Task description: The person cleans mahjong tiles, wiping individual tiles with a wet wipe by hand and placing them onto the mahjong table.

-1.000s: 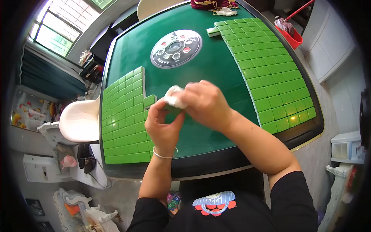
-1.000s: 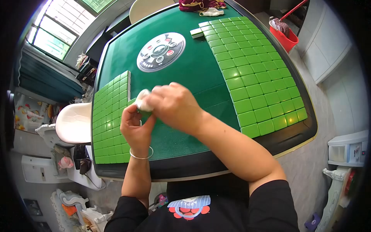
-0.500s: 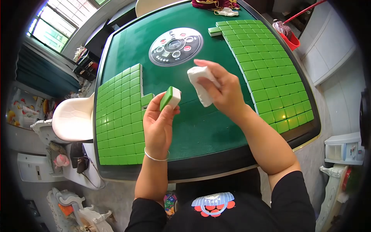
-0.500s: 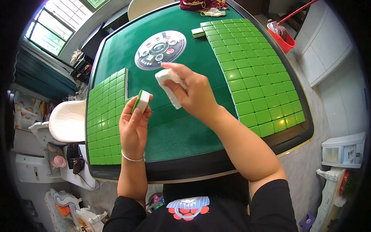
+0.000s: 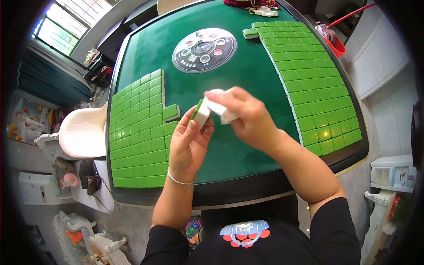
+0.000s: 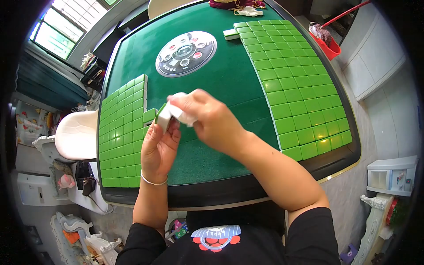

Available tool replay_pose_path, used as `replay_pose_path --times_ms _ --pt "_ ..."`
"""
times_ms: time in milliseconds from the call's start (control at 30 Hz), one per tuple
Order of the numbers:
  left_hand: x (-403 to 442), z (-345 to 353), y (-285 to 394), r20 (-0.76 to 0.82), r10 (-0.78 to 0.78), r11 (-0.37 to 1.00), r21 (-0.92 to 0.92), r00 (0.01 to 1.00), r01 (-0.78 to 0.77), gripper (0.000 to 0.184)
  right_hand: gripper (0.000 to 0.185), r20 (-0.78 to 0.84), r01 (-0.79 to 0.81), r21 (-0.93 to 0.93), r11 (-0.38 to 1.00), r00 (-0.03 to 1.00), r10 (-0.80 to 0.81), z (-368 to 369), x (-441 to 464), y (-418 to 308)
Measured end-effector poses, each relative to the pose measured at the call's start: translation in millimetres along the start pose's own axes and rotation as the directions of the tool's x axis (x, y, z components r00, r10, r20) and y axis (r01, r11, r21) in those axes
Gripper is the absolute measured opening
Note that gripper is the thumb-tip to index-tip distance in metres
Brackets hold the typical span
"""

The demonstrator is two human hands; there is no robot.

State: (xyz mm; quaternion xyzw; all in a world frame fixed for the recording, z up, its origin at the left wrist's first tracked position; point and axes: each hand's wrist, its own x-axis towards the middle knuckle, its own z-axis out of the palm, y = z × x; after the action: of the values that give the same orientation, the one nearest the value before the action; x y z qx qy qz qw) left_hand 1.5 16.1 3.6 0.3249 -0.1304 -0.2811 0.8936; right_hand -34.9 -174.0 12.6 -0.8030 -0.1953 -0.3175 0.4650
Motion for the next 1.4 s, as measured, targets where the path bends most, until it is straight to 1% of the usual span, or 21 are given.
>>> replay_pose_path --times_ms 33,100,133,233,267,367,400,500,533,633,667,767,800,867,900,967,1000,1100,1200,1333,1400 --pt "0 -3 0 0.048 -0.028 0.999 -0.022 0.998 0.029 0.039 0.054 -0.029 -0.005 -0.006 1.000 1.000 0.005 -2 2 -3" --pt "-1 0 -2 0.007 -0.001 1.000 -0.020 1.000 0.001 0.041 0.056 -0.090 -0.017 -0.018 1.000 0.996 0.016 -8 6 -10" --pt "-1 5 -3 -0.013 0.015 1.000 -0.018 1.000 -0.015 0.042 0.055 -0.101 0.094 -0.041 0.995 0.990 -0.097 -1 4 -10" --pt "-6 19 -2 -0.087 0.050 0.998 -0.028 0.995 -0.053 0.043 0.052 0.153 0.132 -0.303 0.944 0.984 -0.089 0 4 -28" --pt "-5 22 -2 -0.136 0.070 0.997 0.031 0.988 -0.066 0.045 0.050 0.154 0.139 -0.361 0.922 0.984 -0.088 -2 6 -24" --pt "-2 3 1 0.015 0.017 1.000 -0.001 1.000 -0.017 0.045 0.051 0.025 0.032 -0.360 0.932 0.999 -0.025 2 2 2" --pt "-2 4 1 0.044 0.016 1.000 0.020 0.999 -0.017 0.045 0.049 -0.036 0.052 -0.305 0.951 0.997 -0.066 2 4 4" --pt "-2 17 -5 -0.026 0.069 0.996 0.064 0.997 -0.067 0.044 0.046 -0.103 0.118 -0.149 0.982 0.986 -0.134 -1 7 -10" --pt "-4 27 -6 -0.075 0.065 0.994 0.096 0.995 -0.058 0.041 0.044 -0.011 0.119 -0.184 0.976 0.992 -0.123 -1 4 -14" --pt "1 12 -5 -0.037 -0.017 0.999 -0.039 0.999 0.016 0.039 0.043 0.001 0.002 -0.238 0.971 1.000 -0.002 3 2 -2" --pt "0 12 -2 -0.029 -0.066 0.995 -0.073 0.997 0.064 0.039 0.040 0.013 -0.013 -0.251 0.968 1.000 0.017 0 1 5" --pt "2 2 4 -0.008 -0.183 0.979 -0.097 0.983 0.181 0.042 0.040 -0.081 0.012 -0.107 0.994 0.997 -0.020 -4 5 -1" --pt "2 5 2 -0.055 -0.151 0.987 -0.068 0.987 0.147 0.044 0.041 -0.058 0.030 -0.094 0.995 0.998 -0.036 -8 6 -12" --pt "1 16 -2 -0.146 -0.086 0.996 -0.003 0.985 0.086 0.047 0.043 -0.086 0.111 -0.036 0.993 0.990 -0.114 3 3 -9" --pt "0 15 -3 -0.096 -0.063 0.995 0.067 0.993 0.070 0.049 0.044 -0.104 0.152 -0.011 0.988 0.983 -0.152 7 1 -7" --pt "-1 13 -5 0.015 -0.030 0.979 0.200 0.999 0.027 0.052 0.044 -0.101 0.127 -0.005 0.992 0.987 -0.127 7 1 -5" --pt "-2 11 -5 0.111 -0.030 0.975 0.220 0.993 0.005 0.057 0.043 -0.085 0.123 0.003 0.992 0.989 -0.122 3 1 -5" --pt "-1 7 -8 0.017 0.051 0.987 0.149 0.999 -0.053 0.059 0.037 0.006 0.146 0.034 0.989 0.989 -0.146 -1 3 -14" --pt "-2 4 -6 -0.024 0.140 0.979 0.150 0.990 -0.135 0.058 0.032 0.066 0.167 0.119 0.979 0.982 -0.176 -1 4 -16" --pt "0 7 -4 0.015 0.056 0.998 0.016 0.998 -0.056 0.052 0.029 0.137 0.127 0.243 0.962 0.977 -0.163 -9 3 -8" --pt "2 7 -1 0.015 0.043 0.999 -0.034 0.999 -0.042 0.050 0.027 0.038 0.069 0.250 0.966 0.996 -0.081 -8 4 -7"
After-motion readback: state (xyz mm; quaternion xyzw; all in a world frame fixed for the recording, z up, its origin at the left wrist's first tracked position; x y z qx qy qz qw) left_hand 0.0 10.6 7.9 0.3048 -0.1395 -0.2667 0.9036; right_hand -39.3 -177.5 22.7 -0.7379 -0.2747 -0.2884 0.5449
